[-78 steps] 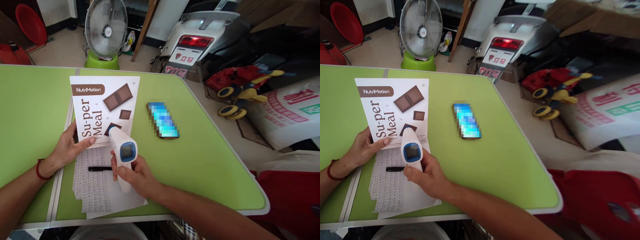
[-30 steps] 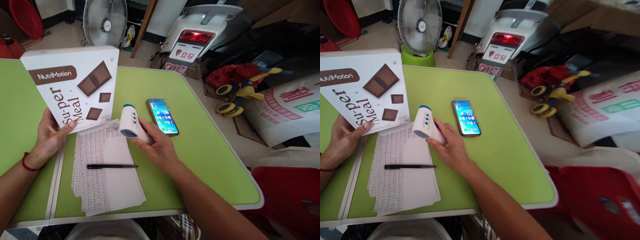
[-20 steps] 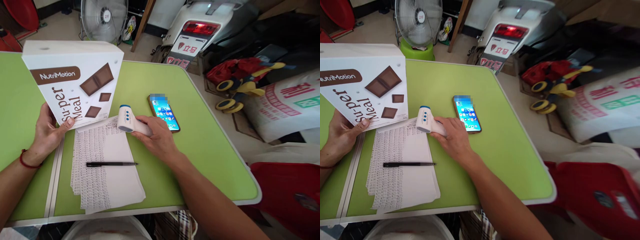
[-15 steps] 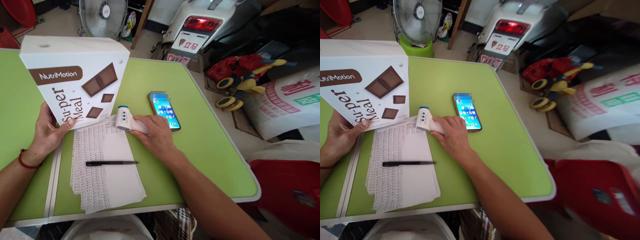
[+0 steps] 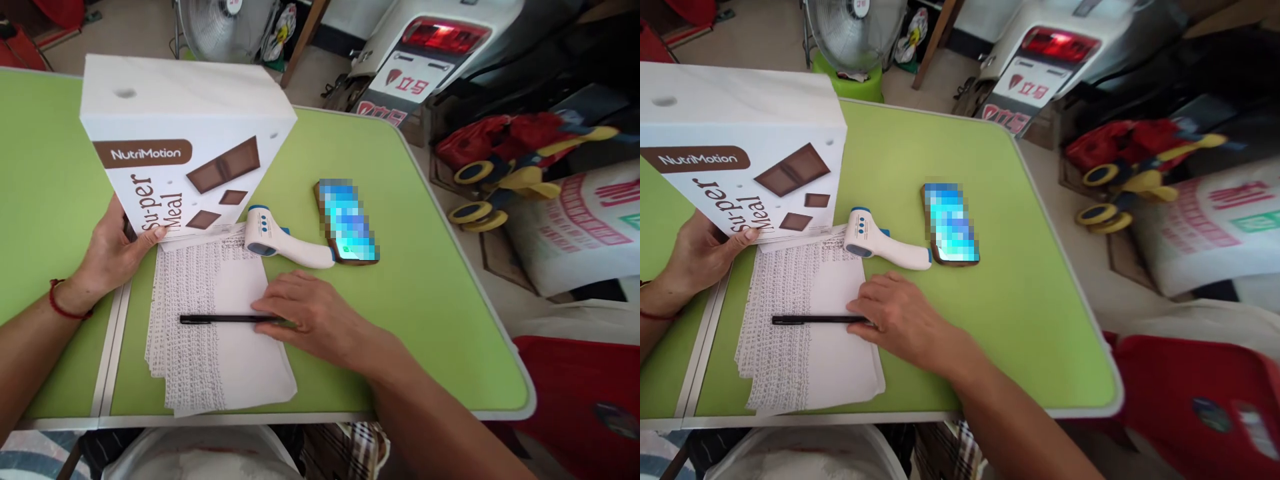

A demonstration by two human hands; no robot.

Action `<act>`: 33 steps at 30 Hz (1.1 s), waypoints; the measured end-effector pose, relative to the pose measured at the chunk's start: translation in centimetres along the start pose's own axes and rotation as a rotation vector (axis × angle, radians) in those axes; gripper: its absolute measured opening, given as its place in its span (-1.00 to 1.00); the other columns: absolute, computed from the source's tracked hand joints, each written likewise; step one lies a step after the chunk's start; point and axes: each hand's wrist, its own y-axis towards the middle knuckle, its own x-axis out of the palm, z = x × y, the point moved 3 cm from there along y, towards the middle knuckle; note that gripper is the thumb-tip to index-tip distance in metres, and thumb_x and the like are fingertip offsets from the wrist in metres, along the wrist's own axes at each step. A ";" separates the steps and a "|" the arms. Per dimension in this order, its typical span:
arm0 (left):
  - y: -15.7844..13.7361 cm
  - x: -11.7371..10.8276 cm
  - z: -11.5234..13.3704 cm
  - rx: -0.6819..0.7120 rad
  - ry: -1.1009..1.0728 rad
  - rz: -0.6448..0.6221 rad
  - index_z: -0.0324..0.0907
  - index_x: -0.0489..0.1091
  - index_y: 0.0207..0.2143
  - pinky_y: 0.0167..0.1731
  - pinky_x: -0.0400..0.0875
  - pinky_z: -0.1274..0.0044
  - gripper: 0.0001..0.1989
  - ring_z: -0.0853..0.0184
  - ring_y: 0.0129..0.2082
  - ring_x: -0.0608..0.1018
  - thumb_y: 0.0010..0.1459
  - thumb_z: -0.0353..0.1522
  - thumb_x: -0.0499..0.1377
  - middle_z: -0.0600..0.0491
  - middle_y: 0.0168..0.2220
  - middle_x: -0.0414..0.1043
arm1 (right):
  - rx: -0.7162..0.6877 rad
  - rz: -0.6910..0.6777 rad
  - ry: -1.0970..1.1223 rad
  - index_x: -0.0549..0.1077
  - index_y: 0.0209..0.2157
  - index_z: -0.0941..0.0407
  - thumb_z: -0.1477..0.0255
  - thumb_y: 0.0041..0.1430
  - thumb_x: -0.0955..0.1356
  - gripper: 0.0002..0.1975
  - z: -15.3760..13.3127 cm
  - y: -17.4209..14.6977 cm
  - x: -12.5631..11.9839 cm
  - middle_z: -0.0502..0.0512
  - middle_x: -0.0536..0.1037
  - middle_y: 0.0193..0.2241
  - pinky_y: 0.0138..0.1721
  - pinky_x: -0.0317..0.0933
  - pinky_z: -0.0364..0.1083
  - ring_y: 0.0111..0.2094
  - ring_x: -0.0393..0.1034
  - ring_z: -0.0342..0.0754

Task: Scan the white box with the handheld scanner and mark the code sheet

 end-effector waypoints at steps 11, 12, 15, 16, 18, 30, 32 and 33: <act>-0.1 0.2 -0.3 -0.015 0.141 -0.065 -0.24 0.25 0.08 0.13 0.33 0.23 -0.26 0.03 0.10 0.42 0.01 0.02 0.33 -0.08 0.12 0.38 | 0.513 0.695 0.587 0.36 -0.50 0.04 0.36 0.08 0.43 -0.82 0.8 -0.7 -1.2 -0.02 0.48 -0.59 -0.59 0.21 -0.10 -0.58 0.32 -0.12; -0.1 0.2 -0.3 -0.011 0.144 -0.069 -0.25 0.21 0.12 0.17 0.29 0.20 -0.18 0.00 0.14 0.39 -0.06 0.01 0.38 -0.09 0.15 0.35 | 0.541 0.744 0.667 0.38 -0.48 0.04 0.38 0.07 0.43 -0.85 0.8 -0.6 -1.0 -0.02 0.49 -0.57 -0.59 0.22 -0.10 -0.58 0.33 -0.12; 0.0 0.3 -0.2 -0.030 0.170 -0.059 -0.24 0.12 0.17 0.22 0.22 0.10 -0.01 -0.07 0.17 0.37 -0.22 -0.02 0.46 -0.11 0.18 0.31 | 0.587 0.768 0.835 0.46 -0.41 0.05 0.44 0.10 0.38 -0.98 0.5 0.3 0.3 -0.04 0.49 -0.56 -0.57 0.26 -0.12 -0.58 0.35 -0.15; 0.0 0.3 -0.2 -0.041 0.190 -0.069 -0.22 0.11 0.17 0.23 0.21 0.08 -0.01 -0.07 0.18 0.36 -0.22 -0.04 0.46 -0.11 0.18 0.30 | 0.589 0.748 0.854 0.48 -0.39 0.05 0.46 0.10 0.37 -0.97 0.4 0.7 0.7 -0.04 0.50 -0.55 -0.54 0.28 -0.12 -0.56 0.37 -0.15; 0.0 0.3 0.1 -0.063 0.242 -0.096 -0.15 0.10 0.16 0.25 0.18 0.07 -0.07 -0.07 0.20 0.34 -0.19 -0.10 0.45 -0.08 0.20 0.27 | 0.588 0.691 0.845 0.49 -0.38 0.06 0.49 0.05 0.36 -0.93 0.1 1.3 1.3 -0.04 0.51 -0.52 -0.50 0.31 -0.13 -0.52 0.41 -0.15; -0.1 0.4 0.5 -0.092 0.367 -0.114 -0.14 0.03 0.21 0.25 0.18 0.11 -0.04 -0.05 0.22 0.33 -0.18 -0.09 0.41 -0.06 0.25 0.22 | 0.500 0.594 0.658 0.35 -0.51 0.08 0.55 0.01 0.35 -0.89 -1.0 2.3 2.7 -0.14 0.35 -0.64 -0.62 0.10 -0.22 -0.65 0.17 -0.26; -0.2 0.3 0.5 -0.084 0.372 -0.114 -0.13 0.03 0.22 0.24 0.20 0.11 -0.03 -0.05 0.22 0.33 -0.17 -0.07 0.40 -0.06 0.24 0.23 | 0.471 0.586 0.629 0.32 -0.52 0.08 0.56 0.03 0.33 -0.87 -0.9 2.4 2.8 -0.15 0.31 -0.65 -0.62 0.08 -0.22 -0.64 0.14 -0.26; -0.2 0.3 0.4 -0.076 0.368 -0.112 -0.14 0.03 0.22 0.24 0.20 0.11 -0.06 -0.05 0.23 0.32 -0.12 -0.05 0.37 -0.05 0.24 0.23 | 0.461 0.581 0.615 0.31 -0.52 0.08 0.56 0.04 0.32 -0.87 -0.9 2.4 3.0 -0.15 0.30 -0.64 -0.61 0.08 -0.21 -0.64 0.13 -0.26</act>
